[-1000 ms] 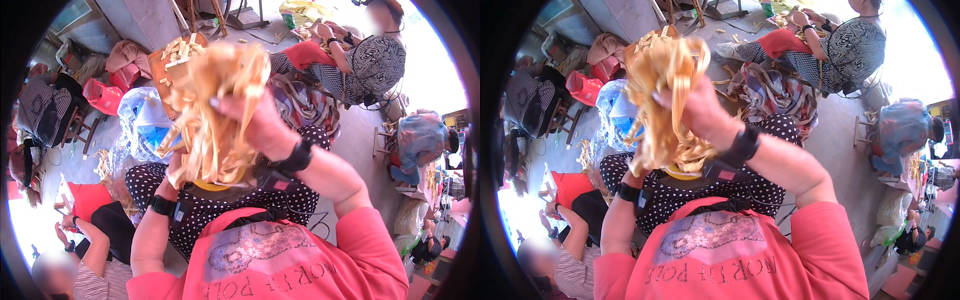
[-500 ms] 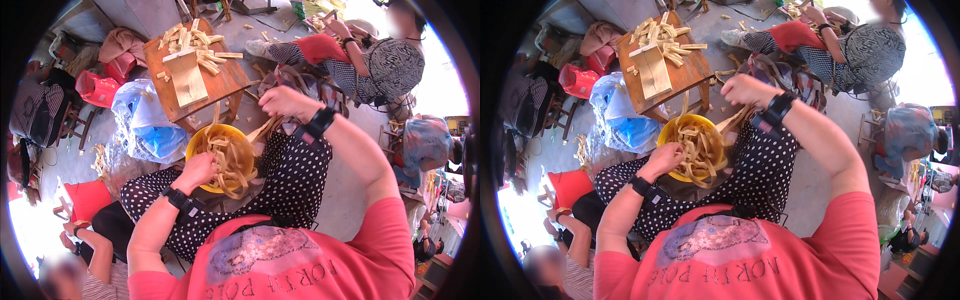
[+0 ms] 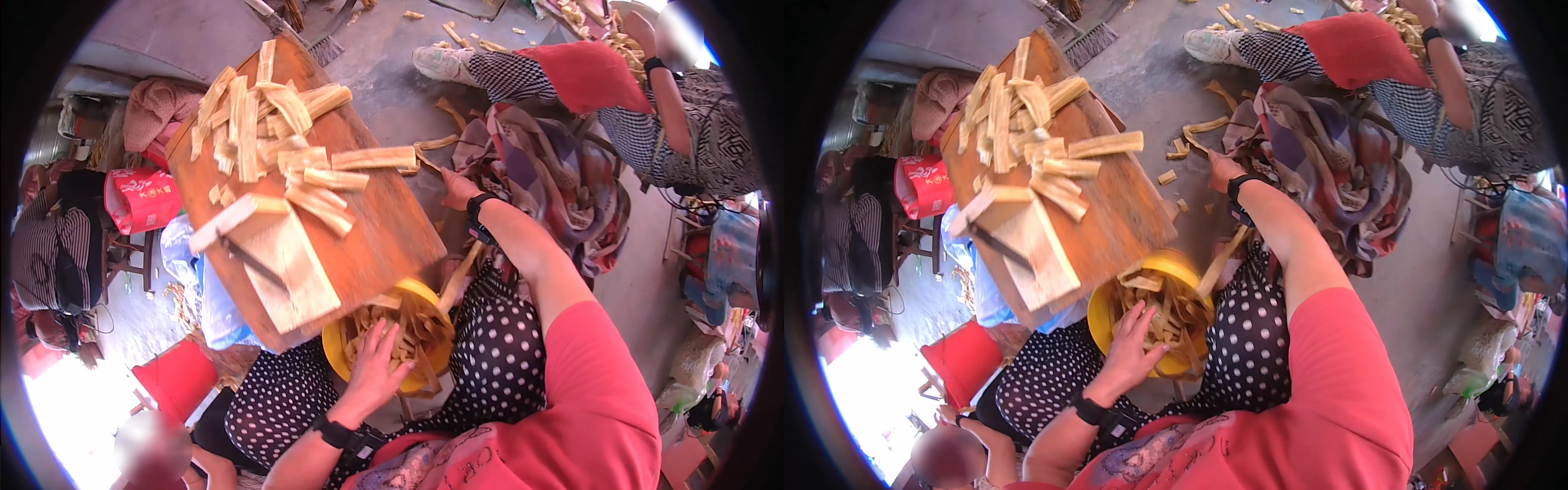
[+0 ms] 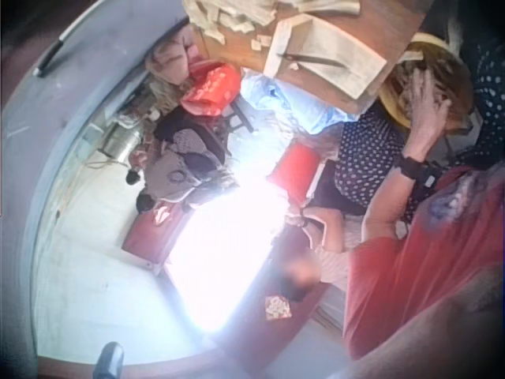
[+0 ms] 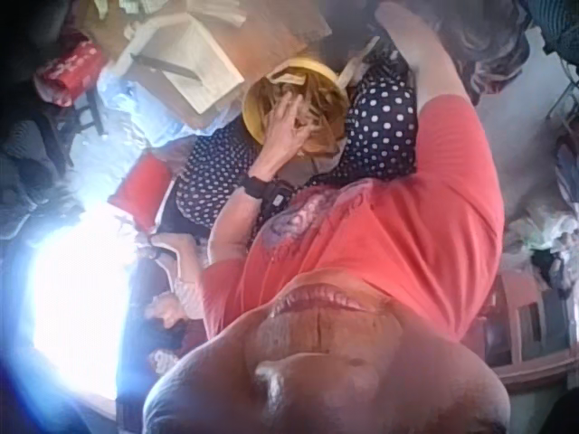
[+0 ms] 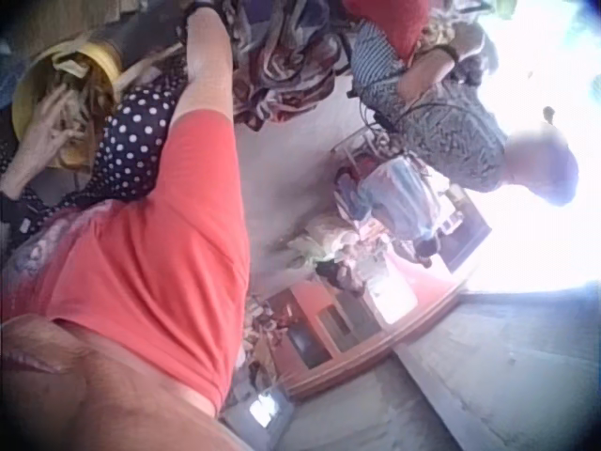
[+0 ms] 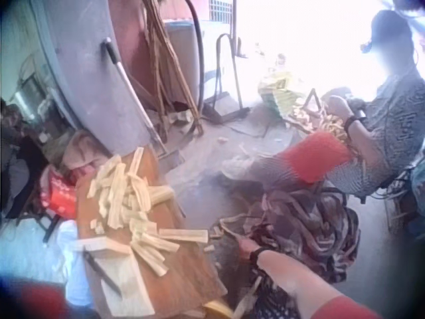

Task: The person assembles items by folding and tucking strips of yellow material together, placing the completed pieces into a yellow bowl.

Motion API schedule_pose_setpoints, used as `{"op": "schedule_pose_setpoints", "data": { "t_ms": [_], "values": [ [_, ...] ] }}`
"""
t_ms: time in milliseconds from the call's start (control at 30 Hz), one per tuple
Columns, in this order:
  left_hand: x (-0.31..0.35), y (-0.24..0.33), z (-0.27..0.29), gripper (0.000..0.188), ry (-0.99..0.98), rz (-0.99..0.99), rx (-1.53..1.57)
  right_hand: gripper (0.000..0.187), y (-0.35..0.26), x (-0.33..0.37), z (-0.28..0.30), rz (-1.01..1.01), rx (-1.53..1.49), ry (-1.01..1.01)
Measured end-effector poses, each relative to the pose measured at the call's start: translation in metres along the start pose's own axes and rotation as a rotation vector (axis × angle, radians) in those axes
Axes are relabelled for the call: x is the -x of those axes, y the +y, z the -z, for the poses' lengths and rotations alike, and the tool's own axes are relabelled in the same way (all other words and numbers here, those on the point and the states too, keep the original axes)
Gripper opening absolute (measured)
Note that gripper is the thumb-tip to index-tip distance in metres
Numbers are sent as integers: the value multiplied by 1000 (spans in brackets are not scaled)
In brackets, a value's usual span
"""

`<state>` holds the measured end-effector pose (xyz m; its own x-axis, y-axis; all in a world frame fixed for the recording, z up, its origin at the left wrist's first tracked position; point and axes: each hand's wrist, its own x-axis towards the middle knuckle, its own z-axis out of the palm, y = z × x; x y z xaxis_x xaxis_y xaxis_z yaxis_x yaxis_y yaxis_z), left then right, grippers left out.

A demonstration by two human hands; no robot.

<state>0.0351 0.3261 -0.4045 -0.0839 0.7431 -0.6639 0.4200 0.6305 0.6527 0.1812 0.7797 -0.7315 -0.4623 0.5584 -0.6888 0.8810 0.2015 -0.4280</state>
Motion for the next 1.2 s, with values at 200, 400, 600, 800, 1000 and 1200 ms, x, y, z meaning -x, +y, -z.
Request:
{"op": "schedule_pose_setpoints", "data": {
  "t_ms": [200,400,600,800,1000,1200],
  "values": [
    [-131,-39,-65,101,206,59,-150,45,51,-100,-29,-74,133,102],
    [-145,-56,-113,86,455,179,67,46,113,-99,-40,-128,195,134],
    [-175,-77,-98,57,245,443,255,47,154,-79,-25,-41,221,63],
    [-170,-104,-123,64,61,318,51,48,211,-10,-4,194,181,-425],
    [-128,-101,-117,74,-19,382,75,43,200,60,-40,172,338,-456],
    [-80,-88,-105,85,-84,325,70,29,172,131,95,19,-483,-264]
  ]
}}
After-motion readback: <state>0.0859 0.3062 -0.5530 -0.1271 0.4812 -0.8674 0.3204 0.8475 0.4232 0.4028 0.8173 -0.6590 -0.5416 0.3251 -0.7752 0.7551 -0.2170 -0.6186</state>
